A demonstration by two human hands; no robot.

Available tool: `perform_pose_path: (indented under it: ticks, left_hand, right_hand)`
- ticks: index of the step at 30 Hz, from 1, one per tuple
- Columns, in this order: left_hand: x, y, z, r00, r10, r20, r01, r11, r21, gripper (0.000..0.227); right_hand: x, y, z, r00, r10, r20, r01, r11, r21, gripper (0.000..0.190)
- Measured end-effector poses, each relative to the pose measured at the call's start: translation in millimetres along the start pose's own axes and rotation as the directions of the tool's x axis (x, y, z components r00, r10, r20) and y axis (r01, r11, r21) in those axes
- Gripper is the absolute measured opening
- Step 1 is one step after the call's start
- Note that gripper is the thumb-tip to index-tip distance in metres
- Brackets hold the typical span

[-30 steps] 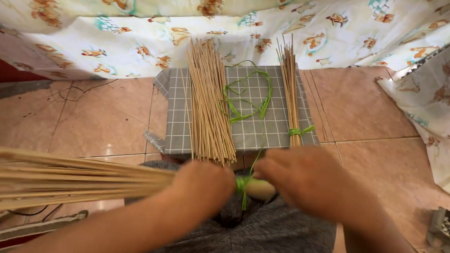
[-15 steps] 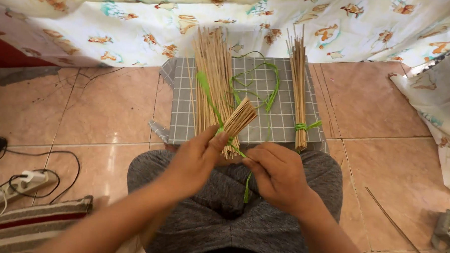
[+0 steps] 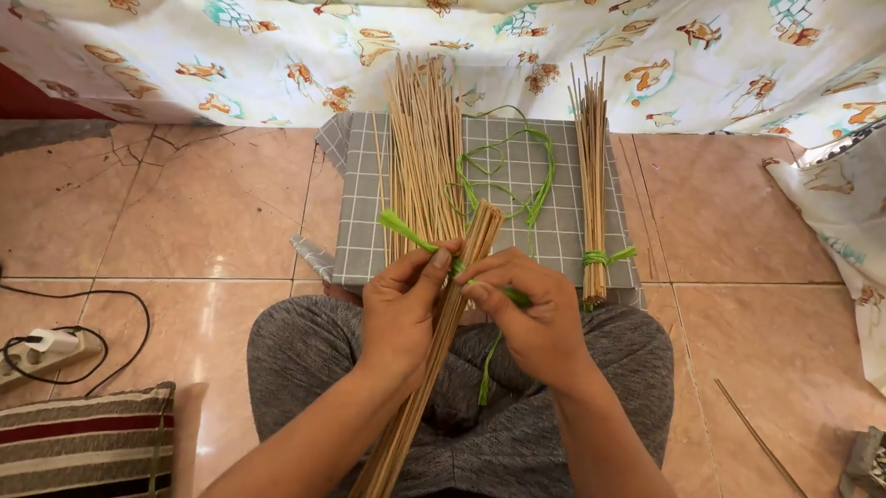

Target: Gathering thin wooden sticks into bundles and securing them with green plastic ties while sitting on the floor.

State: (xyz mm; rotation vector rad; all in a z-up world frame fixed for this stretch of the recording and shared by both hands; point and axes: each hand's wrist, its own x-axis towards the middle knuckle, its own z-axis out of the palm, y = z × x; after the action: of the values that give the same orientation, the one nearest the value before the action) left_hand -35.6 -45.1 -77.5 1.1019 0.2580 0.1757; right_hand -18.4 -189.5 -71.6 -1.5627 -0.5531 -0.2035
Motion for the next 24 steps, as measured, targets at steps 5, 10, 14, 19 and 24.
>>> perform_pose_path:
  ticks: [5,10,14,19,24]
  left_hand:
    - [-1,-22,-2,0.996,0.090,-0.012,-0.090,0.995,-0.040,0.018]
    - [1,-39,-6,0.989,0.140,0.037,-0.140,0.990,0.009,0.021]
    - [-1,-29,-1,0.990,0.130,0.047,-0.129,0.991,-0.027,0.025]
    - [2,-23,-1,0.990,0.133,0.054,-0.135,0.990,0.032,0.019]
    - [-1,-15,-5,0.985,0.078,0.155,-0.089,0.994,0.069,0.019]
  right_hand:
    - [-10,35,5,0.991,0.119,-0.060,-0.109,0.982,0.154,0.008]
    - [-12,42,14,0.968,0.153,-0.199,-0.104,0.966,0.238,0.011]
    - [-13,41,18,0.944,0.191,-0.270,-0.128,0.963,0.235,0.020]
    - [-5,35,18,0.898,0.273,-0.345,-0.204,0.953,0.223,0.017]
    - [-6,23,17,0.894,0.310,-0.325,-0.264,0.948,0.176,0.013]
